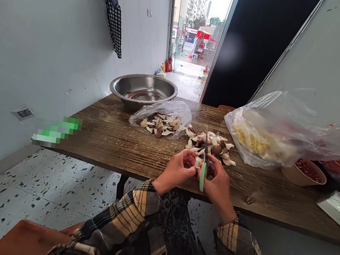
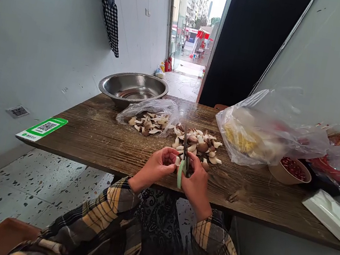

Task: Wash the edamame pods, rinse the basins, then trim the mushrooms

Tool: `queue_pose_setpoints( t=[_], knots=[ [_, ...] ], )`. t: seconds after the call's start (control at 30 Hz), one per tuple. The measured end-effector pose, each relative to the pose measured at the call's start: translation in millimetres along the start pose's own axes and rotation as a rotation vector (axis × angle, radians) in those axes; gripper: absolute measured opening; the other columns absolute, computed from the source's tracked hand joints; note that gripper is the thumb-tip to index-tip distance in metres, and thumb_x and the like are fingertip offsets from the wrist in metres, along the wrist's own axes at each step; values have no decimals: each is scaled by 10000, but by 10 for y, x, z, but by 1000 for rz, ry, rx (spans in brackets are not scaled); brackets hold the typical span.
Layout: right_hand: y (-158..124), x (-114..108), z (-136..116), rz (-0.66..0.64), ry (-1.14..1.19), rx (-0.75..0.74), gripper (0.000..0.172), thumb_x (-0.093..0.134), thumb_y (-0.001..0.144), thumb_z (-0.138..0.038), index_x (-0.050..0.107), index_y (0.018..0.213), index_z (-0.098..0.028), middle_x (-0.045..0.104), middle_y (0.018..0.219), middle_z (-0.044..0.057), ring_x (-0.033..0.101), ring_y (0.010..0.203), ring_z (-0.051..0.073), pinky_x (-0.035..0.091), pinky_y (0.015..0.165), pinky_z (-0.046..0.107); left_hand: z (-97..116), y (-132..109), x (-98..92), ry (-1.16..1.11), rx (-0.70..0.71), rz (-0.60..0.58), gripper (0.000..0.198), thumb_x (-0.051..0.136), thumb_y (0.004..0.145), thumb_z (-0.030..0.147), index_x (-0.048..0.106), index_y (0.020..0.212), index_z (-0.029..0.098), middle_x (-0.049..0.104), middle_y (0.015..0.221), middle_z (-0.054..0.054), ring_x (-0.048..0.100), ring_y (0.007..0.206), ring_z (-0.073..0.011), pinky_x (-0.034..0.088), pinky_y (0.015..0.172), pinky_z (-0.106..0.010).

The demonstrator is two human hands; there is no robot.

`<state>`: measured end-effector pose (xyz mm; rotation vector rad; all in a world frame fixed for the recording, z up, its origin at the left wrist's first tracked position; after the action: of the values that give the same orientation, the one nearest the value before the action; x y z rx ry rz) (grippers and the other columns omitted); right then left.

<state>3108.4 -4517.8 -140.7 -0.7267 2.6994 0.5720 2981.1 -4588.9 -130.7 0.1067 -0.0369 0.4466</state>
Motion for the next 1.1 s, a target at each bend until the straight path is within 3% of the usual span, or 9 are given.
queue_pose_setpoints(
  t=[0.2,0.33,0.6,0.87,1.1],
  knots=[
    [-65,5,-164,31,-45,-21,468,668,772,-377,605,1197,-189,727,1063,107,692,928,254,537,844,394,2,7,71,-12,-25,8,310,612,628,98,583,934,139,523,681,45,471,608,-75,356,570,-198],
    [-54,30,-113,16,73,43,529,726,695,-370,605,1169,-167,733,1002,113,701,898,255,551,833,397,-10,-10,105,-15,-63,1,299,565,617,62,596,908,125,507,658,47,438,586,-71,331,544,-196],
    [20,-14,-31,-98,349,185,529,791,594,-315,633,1083,-190,702,818,32,663,748,187,555,701,328,-50,-13,91,-186,-124,-133,404,598,632,78,623,1034,112,654,817,-23,559,690,-100,407,637,-212],
    [4,-24,40,-128,569,313,521,829,569,-273,656,1056,-202,652,794,-8,593,700,135,495,624,252,-73,-5,78,-239,-96,-243,469,666,666,128,653,1136,124,671,902,-56,588,788,-137,442,716,-245],
    [-27,-133,57,-123,584,385,509,836,579,-332,654,1038,-208,640,767,-22,581,648,124,489,561,238,-62,0,-117,-209,-168,-147,240,625,669,165,703,895,144,607,756,0,520,641,-97,424,644,-237]
  ],
)
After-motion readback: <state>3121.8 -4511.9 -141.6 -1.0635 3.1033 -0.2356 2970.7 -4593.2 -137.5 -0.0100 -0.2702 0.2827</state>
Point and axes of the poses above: each hand's wrist, its own y-axis towards the middle knuckle, its own x-axis out of the palm, z = x × y, the point moved 3 cm from there along y, towards the middle knuckle
